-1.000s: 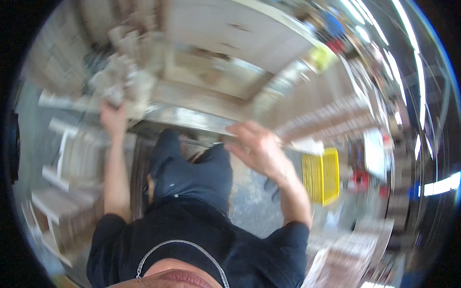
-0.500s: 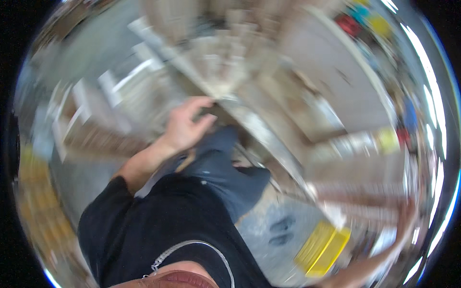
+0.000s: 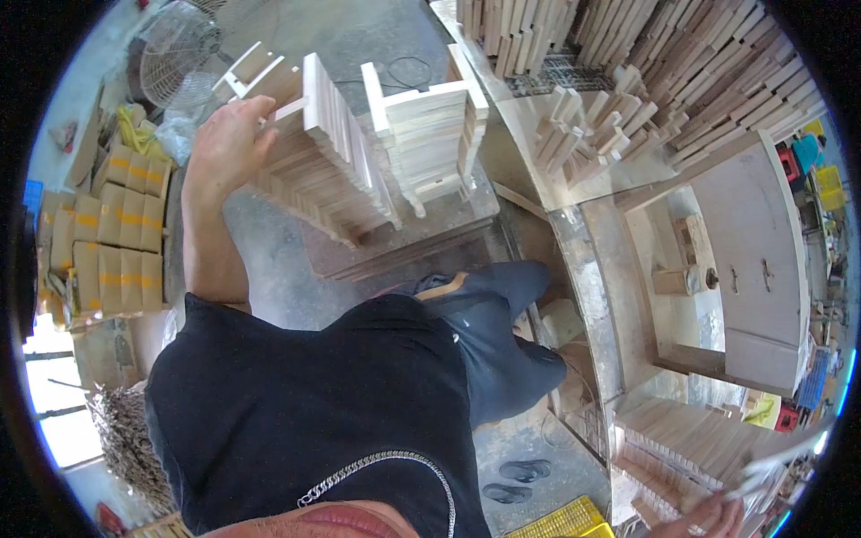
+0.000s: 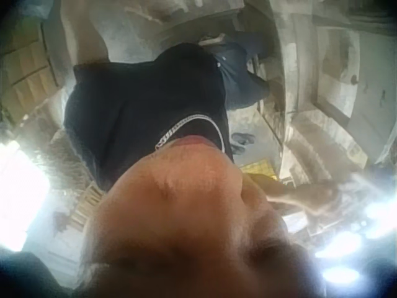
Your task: Assemble H-shaped wooden components by joining cross-members and then stacking them into a larger structure.
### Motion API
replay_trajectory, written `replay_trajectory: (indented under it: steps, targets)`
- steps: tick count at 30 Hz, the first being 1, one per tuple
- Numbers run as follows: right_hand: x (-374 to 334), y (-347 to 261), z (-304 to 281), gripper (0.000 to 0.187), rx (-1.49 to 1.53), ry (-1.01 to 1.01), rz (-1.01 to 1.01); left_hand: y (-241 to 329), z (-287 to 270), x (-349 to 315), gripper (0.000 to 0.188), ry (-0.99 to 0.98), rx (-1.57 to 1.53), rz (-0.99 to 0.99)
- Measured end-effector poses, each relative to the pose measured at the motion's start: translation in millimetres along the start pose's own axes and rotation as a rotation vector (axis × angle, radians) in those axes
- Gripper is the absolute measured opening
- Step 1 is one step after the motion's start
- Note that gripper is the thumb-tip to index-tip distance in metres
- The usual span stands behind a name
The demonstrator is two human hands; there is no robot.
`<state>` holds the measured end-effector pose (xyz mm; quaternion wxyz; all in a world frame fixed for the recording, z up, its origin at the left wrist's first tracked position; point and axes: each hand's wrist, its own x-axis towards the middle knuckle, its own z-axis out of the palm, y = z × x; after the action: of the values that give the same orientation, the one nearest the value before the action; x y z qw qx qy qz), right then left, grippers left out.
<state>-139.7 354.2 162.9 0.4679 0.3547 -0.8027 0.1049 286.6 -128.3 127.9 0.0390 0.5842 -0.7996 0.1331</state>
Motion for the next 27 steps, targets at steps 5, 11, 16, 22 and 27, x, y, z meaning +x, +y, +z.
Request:
replay_trajectory:
  steps: [5, 11, 16, 22, 27]
  targets:
    - [-41, -82, 48, 0.024, 0.566, -0.241, 0.061, -11, 4, 9, 0.027, -0.013, -0.067, -0.018]
    - [-41, -144, 82, 0.019, 0.749, -0.407, 0.065, 14, -22, 6, 0.019, 0.578, -0.579, 0.282]
    - [-61, -187, 121, 0.021, 1.068, -0.667, 0.337, 141, -26, -52, 0.020, 0.440, -0.865, 0.862]
    - [-133, -185, 128, 0.025, 1.256, -0.624, 0.835, 289, 49, -78, 0.027, -0.165, -1.289, 1.277]
    - [-151, -169, 115, 0.028, 1.217, -0.741, 0.969, 341, 84, -90, 0.034, -0.588, -1.481, 1.084]
